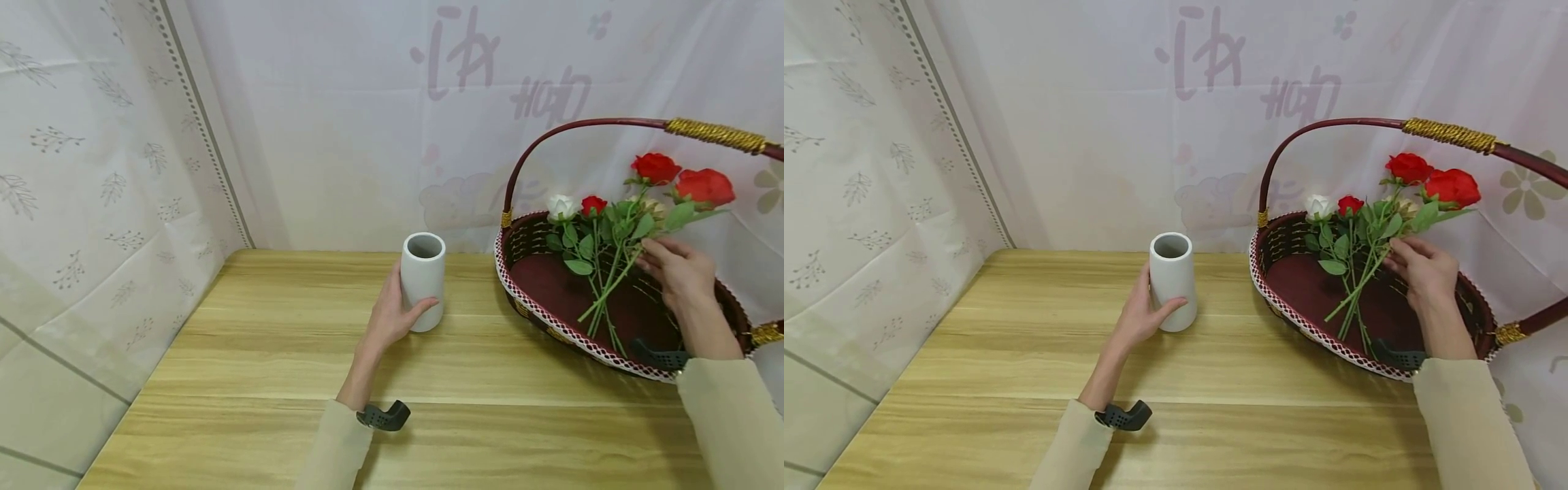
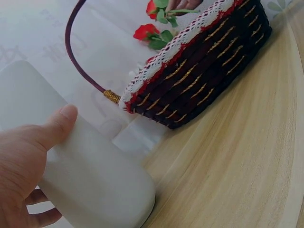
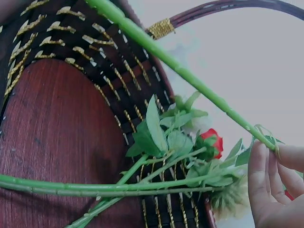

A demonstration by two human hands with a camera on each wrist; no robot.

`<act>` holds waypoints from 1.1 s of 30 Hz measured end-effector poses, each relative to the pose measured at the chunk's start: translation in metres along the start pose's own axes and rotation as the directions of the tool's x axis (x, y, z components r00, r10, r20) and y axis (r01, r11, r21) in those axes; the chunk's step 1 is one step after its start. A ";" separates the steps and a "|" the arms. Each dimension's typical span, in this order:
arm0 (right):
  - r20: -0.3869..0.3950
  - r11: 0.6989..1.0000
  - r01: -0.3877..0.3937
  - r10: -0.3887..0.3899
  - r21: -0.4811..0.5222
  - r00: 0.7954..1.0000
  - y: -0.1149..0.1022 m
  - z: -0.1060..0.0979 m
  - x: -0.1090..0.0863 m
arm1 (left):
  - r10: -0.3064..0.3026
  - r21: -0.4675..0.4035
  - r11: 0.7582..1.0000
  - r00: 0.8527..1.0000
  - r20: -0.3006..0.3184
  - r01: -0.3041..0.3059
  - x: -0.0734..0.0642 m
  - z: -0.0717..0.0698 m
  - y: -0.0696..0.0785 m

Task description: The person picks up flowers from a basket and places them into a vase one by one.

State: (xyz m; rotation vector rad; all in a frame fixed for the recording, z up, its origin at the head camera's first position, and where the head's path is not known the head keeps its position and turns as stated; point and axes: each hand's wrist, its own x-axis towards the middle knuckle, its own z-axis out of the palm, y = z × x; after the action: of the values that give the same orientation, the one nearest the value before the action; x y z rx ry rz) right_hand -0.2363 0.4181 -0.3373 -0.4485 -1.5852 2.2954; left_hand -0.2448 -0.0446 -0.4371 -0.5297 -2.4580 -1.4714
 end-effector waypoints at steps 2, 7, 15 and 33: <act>0.007 1.000 0.007 -0.007 0.003 1.000 -0.002 0.002 -0.002 | -0.004 0.002 1.000 1.000 0.001 0.004 0.000 0.000 0.000; 0.038 0.999 0.036 -0.037 0.029 0.999 -0.006 0.010 -0.006 | -0.005 0.004 1.000 1.000 -0.003 0.005 -0.001 -0.001 0.001; 0.083 0.996 0.061 -0.066 0.068 0.994 -0.012 0.027 -0.018 | 0.005 0.002 1.000 1.000 -0.007 -0.005 -0.001 -0.001 0.000; 0.257 0.993 0.108 -0.114 0.038 0.960 -0.006 0.062 -0.043 | 0.018 0.001 1.000 1.000 -0.008 -0.018 0.001 0.000 -0.001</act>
State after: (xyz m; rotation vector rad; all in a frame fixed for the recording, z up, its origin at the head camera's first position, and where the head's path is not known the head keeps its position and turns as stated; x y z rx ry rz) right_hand -0.2233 0.3499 -0.3077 -0.0515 -1.6509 2.3591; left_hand -0.2461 -0.0452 -0.4377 -0.5429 -2.4418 -1.4627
